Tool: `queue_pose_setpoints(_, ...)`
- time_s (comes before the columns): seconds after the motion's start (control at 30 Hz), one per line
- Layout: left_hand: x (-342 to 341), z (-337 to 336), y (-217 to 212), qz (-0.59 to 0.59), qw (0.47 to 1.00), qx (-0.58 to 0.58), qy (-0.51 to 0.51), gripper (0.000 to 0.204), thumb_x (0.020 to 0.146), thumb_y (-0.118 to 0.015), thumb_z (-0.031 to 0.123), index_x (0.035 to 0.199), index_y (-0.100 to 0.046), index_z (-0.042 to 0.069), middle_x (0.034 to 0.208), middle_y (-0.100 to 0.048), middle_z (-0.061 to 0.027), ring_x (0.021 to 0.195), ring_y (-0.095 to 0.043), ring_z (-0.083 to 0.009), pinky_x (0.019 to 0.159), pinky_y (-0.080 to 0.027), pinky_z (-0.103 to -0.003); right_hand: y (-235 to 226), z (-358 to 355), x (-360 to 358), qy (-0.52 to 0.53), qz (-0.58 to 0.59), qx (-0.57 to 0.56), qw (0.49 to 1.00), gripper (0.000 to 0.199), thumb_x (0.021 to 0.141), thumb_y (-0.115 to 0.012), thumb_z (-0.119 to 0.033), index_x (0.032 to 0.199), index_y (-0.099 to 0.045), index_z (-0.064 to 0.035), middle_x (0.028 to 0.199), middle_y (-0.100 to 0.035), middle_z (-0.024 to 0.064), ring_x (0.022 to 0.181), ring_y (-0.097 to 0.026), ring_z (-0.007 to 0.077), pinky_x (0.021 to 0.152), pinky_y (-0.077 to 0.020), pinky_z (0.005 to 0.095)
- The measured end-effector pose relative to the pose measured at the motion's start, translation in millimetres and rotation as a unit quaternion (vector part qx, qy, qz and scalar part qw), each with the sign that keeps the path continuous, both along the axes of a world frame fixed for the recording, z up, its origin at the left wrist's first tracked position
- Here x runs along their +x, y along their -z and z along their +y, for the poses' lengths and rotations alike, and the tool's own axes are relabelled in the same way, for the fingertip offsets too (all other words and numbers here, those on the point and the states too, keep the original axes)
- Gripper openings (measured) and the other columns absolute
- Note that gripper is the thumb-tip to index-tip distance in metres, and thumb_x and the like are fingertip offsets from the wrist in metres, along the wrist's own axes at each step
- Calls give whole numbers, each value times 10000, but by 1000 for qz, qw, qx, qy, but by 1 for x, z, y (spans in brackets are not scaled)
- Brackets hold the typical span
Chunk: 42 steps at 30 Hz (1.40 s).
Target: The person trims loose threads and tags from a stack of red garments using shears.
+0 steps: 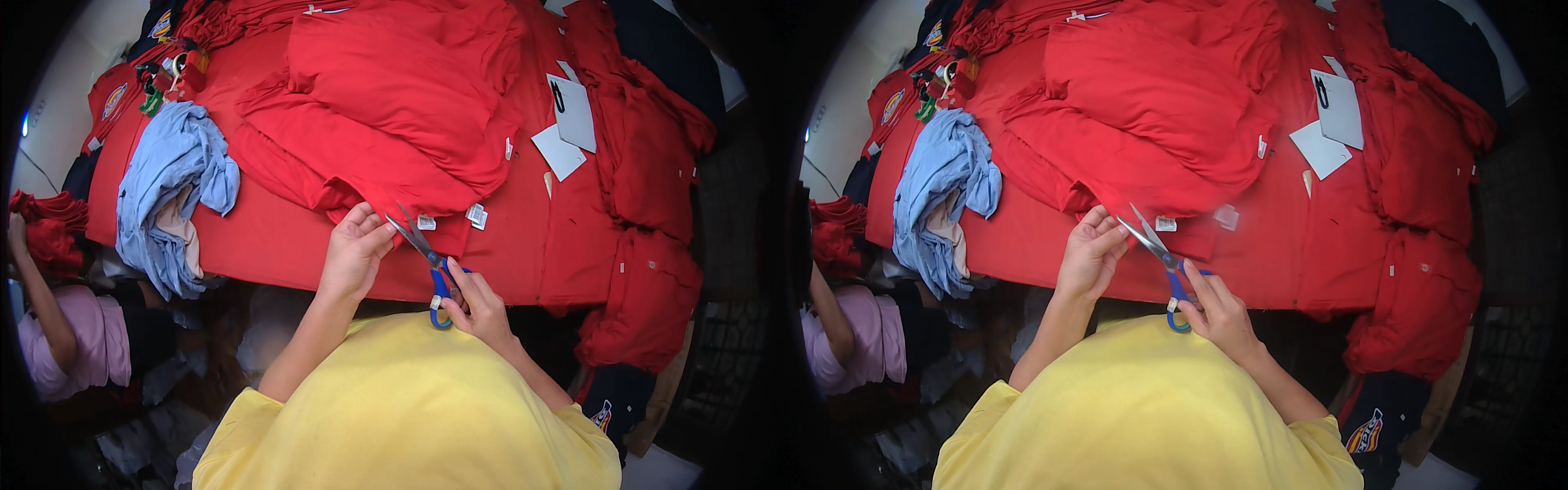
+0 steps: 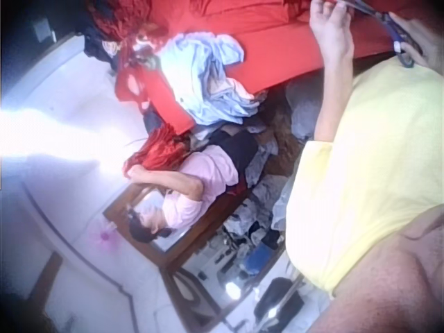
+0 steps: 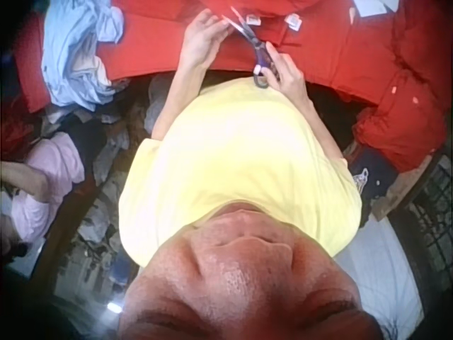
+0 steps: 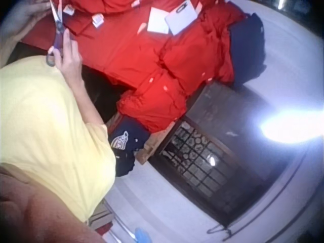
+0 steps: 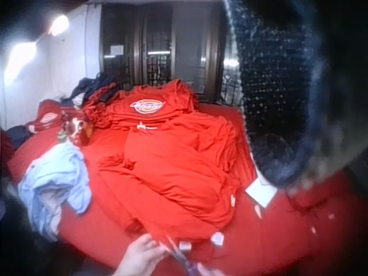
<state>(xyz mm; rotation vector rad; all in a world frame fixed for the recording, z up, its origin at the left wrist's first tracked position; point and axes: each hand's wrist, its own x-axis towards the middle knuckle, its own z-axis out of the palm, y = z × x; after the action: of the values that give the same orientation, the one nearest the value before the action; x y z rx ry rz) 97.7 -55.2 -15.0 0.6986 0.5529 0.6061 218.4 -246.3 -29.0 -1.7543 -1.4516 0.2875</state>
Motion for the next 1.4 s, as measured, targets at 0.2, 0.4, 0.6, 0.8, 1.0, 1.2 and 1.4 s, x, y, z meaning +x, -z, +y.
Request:
queue_pose_setpoints(0.2, 5, -7, -7, -1, 1000, 1, -12, 295, 855, -585, -77, 1129, -515, 2, 1056, -630, -94, 966, -627, -147, 834, -534, -259, 8, 3, 2, -7, 16, 18, 1000, 578, 814, -663, -16, 1351, -452, 14, 853, -561, 136, 677, -616, 207, 609, -501, 307)
queue_pose_setpoints(0.4, 4, -7, -6, -6, 1000, 5, -5, 300, 857, -585, -75, 1139, -520, 1, 1059, -631, -86, 961, -630, -145, 839, -541, -261, 13, 1, 1, -14, 138, 11, 990, 533, 840, -628, -5, 1347, -464, -1, 857, -565, 132, 689, -592, 193, 641, -492, 286)
queue_pose_setpoints(0.6, 3, -7, -4, -3, 1000, 1, -1, 300, 856, -587, -69, 1139, -524, 7, 1063, -634, -87, 961, -637, -145, 827, -548, -253, 4, -5, 0, 10, 408, -84, 909, 485, 890, -545, 36, 1362, -450, -15, 889, -575, 73, 711, -576, 111, 634, -491, 244)
queue_pose_setpoints(0.8, -2, -8, -5, 5, 1000, -9, 2, 282, 887, -596, 29, 1162, -534, 10, 1078, -638, -85, 1007, -624, -164, 852, -521, -297, -10, 10, 5, 62, 523, 10, 850, 531, 913, -463, 63, 1418, -327, -25, 959, -546, 90, 718, -600, 118, 639, -527, 259)
queue_pose_setpoints(1.0, -11, -36, 11, 65, 987, -120, 84, 366, 965, -520, 267, 1236, -533, 20, 1154, -623, -71, 1095, -581, -183, 942, -454, -357, -13, 47, -3, 28, 331, -4, 943, 778, 762, -678, 15, 1437, -298, -54, 1171, -506, 134, 1050, -557, 186, 901, -474, 319)
queue_pose_setpoints(1.2, -19, -28, 38, 61, 985, -89, 136, 357, 963, -536, 316, 1177, -572, 32, 1113, -630, -57, 1023, -588, -151, 902, -468, -360, 13, 67, -13, 38, 309, -18, 950, 656, 818, -566, 67, 1420, -341, -68, 1156, -511, 134, 1004, -558, 181, 849, -479, 298)
queue_pose_setpoints(1.4, -16, 72, 50, -85, 971, -216, -63, 455, 945, -564, 264, 1304, -454, 5, 1323, -521, -146, 1231, -488, -295, 1053, -386, -476, -7, 52, -2, -5, 356, -141, 924, 610, 834, -520, 95, 1402, -373, -72, 1076, -493, 87, 957, -543, 142, 813, -464, 256)
